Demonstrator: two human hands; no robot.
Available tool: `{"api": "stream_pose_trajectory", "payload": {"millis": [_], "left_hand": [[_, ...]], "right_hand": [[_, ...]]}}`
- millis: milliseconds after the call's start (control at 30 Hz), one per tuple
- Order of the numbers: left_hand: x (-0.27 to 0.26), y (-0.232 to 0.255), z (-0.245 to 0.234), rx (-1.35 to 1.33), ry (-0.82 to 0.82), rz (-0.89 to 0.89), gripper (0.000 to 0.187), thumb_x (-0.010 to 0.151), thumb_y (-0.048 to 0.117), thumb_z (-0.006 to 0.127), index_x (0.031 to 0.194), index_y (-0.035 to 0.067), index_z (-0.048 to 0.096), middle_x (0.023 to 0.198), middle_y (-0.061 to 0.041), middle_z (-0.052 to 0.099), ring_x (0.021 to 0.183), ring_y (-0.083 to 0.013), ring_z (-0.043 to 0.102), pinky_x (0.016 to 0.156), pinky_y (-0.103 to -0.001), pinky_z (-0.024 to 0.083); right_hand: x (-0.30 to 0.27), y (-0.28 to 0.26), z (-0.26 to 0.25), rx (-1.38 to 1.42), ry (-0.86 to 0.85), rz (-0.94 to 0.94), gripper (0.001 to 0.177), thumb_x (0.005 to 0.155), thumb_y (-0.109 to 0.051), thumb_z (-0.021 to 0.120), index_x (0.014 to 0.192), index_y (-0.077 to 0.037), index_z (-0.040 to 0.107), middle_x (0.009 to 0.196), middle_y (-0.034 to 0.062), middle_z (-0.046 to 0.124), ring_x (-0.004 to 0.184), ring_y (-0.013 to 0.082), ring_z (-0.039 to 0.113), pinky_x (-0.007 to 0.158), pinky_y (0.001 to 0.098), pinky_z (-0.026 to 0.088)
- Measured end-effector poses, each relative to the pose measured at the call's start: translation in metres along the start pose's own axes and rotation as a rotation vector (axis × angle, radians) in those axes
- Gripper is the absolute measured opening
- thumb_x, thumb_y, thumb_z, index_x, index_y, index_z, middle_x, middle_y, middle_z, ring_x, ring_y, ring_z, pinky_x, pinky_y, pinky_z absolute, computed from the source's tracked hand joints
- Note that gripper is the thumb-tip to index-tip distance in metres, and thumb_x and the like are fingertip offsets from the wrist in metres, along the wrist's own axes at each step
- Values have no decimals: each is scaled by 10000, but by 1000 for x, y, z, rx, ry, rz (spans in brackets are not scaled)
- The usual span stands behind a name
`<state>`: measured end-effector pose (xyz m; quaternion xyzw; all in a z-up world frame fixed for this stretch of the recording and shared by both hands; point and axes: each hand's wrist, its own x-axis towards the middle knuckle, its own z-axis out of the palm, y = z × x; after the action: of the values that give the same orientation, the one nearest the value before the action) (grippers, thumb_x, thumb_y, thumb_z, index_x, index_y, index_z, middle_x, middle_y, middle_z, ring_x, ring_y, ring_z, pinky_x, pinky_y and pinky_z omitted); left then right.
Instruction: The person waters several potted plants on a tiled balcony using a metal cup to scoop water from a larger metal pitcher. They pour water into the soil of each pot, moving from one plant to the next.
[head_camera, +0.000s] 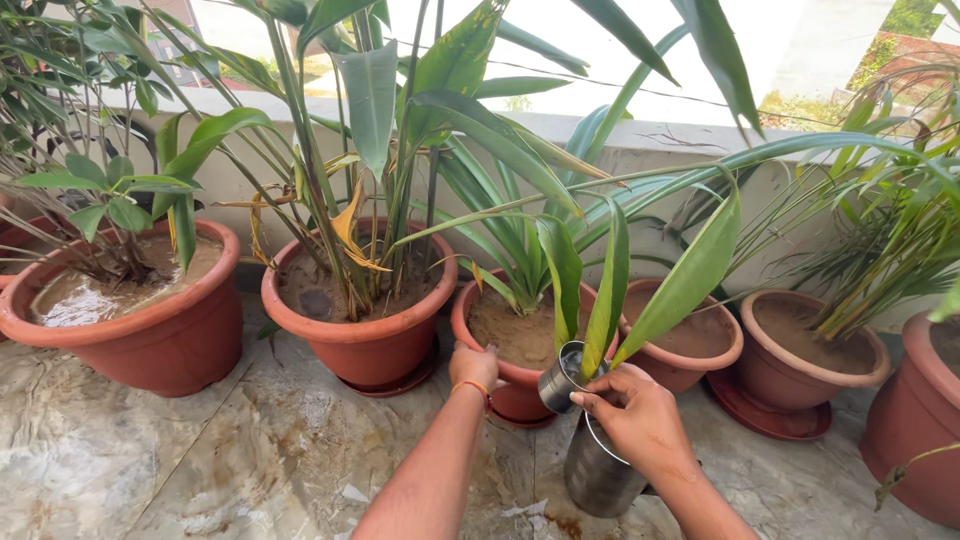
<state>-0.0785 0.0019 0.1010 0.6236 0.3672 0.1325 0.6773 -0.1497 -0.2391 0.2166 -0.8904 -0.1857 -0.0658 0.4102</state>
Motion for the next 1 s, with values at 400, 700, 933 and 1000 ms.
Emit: {"api": "stream_pose_trajectory", "payload": {"millis": [400,700,933,1000], "left_hand": [[-7,-50,84,-158,62,147,735,895,217,743,1424,-13,286,1195,-239,673,1036,-331,738,904,-399,577],[-5,-43,75,-5,27,156,598,947,226,808,1216,-62,358,1122,-288,697,958,-333,753,813,-406,604],[-28,-32,66,-325,-113,4,473,954,141,691,1218,-44,345,1047,-236,650,804,-321,756,605,-441,677],[-38,-35,66,-287,-83,162,475,969,207,699,1181,-106,412,979,-241,717,745,-288,776,567,-415,669]], "right_hand": [[3,19,-2,110,5,75,266,719,-209,856,906,-26,808,1191,19,683,720,147,721,689,303,575],[-27,52,-35,184,-9,70,248,725,-154,850,879,34,797,1151,22,736,776,113,743,669,278,600],[-18,142,-93,-233,128,172,290,740,-243,870,900,-15,793,1178,56,739,823,177,780,732,325,590],[-6,181,-90,-335,109,196,294,761,-286,861,907,-38,800,1142,100,755,846,210,791,758,349,595]]}}
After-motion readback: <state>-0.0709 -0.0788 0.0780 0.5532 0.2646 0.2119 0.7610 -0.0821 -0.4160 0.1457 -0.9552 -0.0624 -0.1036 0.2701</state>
